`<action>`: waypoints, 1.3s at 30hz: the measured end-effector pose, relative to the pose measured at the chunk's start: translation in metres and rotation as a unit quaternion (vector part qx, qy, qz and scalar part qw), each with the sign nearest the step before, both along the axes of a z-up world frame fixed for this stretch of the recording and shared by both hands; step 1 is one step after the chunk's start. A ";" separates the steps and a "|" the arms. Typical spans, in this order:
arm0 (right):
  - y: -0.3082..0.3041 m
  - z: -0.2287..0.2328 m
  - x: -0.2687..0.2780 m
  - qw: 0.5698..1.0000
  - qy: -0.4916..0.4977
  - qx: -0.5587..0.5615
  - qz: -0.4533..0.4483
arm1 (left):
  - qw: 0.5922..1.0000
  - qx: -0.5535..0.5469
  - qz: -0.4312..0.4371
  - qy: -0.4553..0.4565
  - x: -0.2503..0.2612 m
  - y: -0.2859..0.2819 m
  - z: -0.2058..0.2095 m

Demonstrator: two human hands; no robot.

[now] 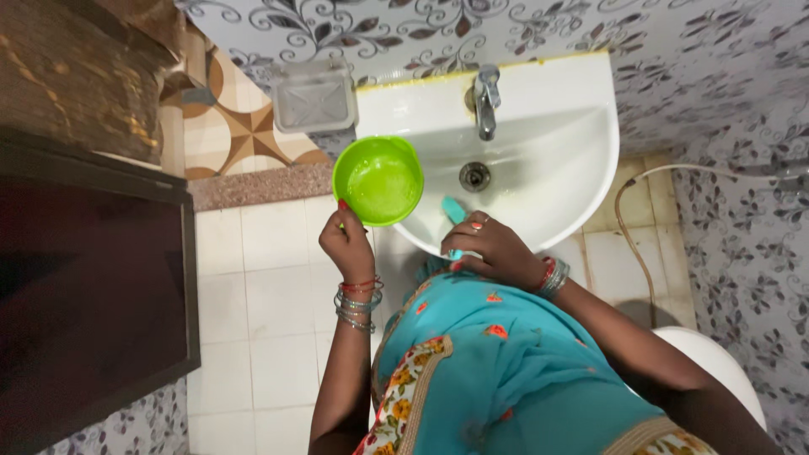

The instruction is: The person cleans a white bathroom sink using a green bowl and a blue brush. They repeatedly pour water from the bowl into the sink and scrub the basin and faucet area with the brush.

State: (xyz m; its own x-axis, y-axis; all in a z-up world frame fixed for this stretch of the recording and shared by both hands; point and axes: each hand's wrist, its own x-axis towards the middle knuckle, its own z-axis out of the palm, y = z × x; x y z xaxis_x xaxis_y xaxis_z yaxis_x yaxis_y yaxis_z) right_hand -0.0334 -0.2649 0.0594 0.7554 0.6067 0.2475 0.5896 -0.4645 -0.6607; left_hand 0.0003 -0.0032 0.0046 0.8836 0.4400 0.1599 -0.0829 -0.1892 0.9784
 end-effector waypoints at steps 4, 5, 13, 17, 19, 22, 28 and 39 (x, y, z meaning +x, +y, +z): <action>-0.007 0.007 0.011 0.944 0.030 -0.325 -0.052 | 1.000 -0.010 -0.002 0.007 -0.002 -0.001 -0.004; -0.009 0.007 0.011 0.928 0.030 -0.363 -0.079 | 1.000 0.003 -0.002 0.010 -0.003 0.000 -0.003; -0.034 -0.017 0.012 0.873 0.235 0.336 -0.264 | 0.999 -0.029 0.009 0.040 -0.001 -0.002 -0.003; -0.027 -0.010 0.014 0.948 0.096 0.071 -0.297 | 0.999 0.000 0.016 0.033 0.001 -0.002 -0.001; -0.019 0.004 0.008 0.968 0.025 -0.041 -0.245 | 0.999 0.016 0.013 0.025 0.000 -0.002 0.000; -0.007 0.020 0.008 0.983 0.044 0.026 -0.176 | 0.999 0.012 0.013 0.034 0.002 -0.003 0.000; 0.010 0.005 0.025 0.984 0.060 0.000 -0.170 | 0.999 0.018 0.014 0.030 0.003 -0.003 -0.003; 0.012 0.000 0.033 0.988 0.061 0.062 -0.126 | 0.999 0.022 0.014 0.023 0.004 -0.004 -0.008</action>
